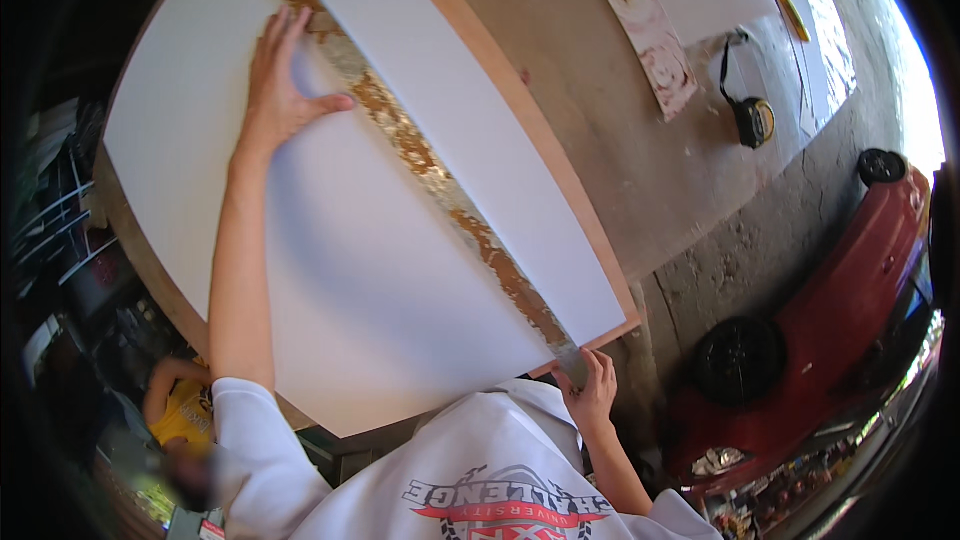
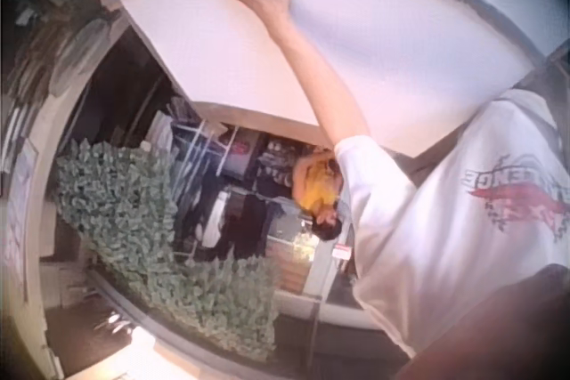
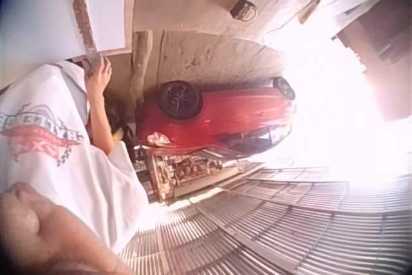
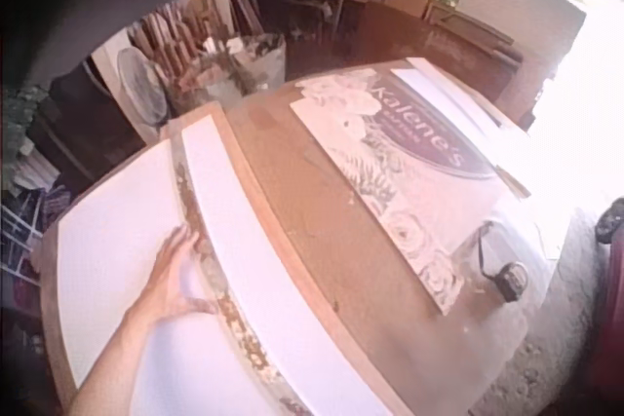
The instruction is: The person measures a framed artwork, then moves to a workbench to measure and mark a large white board using a tape measure, pencil, and straightedge. They mark multiple points and draw straight lines across the board surface.
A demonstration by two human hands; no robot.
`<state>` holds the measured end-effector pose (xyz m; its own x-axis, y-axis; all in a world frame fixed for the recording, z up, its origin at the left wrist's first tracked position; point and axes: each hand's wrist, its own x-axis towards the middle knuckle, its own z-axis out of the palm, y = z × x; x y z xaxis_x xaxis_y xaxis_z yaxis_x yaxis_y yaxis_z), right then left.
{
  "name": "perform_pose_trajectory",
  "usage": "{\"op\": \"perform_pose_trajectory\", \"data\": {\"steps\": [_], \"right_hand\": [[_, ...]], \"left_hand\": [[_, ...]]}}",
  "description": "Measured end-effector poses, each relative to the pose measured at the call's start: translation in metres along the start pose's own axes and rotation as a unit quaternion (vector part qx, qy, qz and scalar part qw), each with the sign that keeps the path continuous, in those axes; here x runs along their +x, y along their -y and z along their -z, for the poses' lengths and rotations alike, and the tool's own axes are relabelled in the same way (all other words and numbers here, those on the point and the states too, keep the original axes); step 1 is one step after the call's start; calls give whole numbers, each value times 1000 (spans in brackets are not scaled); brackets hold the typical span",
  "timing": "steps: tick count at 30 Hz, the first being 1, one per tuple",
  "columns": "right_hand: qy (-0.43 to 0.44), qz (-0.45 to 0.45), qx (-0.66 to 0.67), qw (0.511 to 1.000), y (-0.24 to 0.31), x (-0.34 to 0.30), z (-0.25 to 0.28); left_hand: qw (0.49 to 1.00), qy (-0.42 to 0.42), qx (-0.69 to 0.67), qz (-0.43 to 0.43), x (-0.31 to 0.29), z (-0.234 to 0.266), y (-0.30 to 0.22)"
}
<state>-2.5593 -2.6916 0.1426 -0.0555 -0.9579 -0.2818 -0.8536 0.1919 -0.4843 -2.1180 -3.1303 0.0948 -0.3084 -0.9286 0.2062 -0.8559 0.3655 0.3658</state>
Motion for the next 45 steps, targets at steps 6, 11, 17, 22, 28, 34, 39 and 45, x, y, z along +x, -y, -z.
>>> {"op": "perform_pose_trajectory", "data": {"steps": [6,11,17,22,28,34,39,45], "right_hand": [[-39,3,5,999,0,0,-8],[-58,-25,49,997,2,-6,-14],[-59,-54,73,994,4,-9,-15],[-51,-28,63,996,7,-1,-11],[-37,-43,76,996,6,-3,-10],[-57,-13,66,996,6,-3,-12],[-36,-53,85,994,7,-6,-12],[-54,-37,80,995,9,-4,-12]], "left_hand": [[999,-1,-20,29,3,-5,-5],[1000,2,10,14,3,-2,-5],[999,-27,-13,-17,7,-6,0],[998,15,28,45,5,-2,-6],[997,36,16,70,6,-1,-13],[997,35,29,67,6,-2,-13],[996,42,32,78,6,-2,-13],[996,39,31,74,6,-3,-12]]}}
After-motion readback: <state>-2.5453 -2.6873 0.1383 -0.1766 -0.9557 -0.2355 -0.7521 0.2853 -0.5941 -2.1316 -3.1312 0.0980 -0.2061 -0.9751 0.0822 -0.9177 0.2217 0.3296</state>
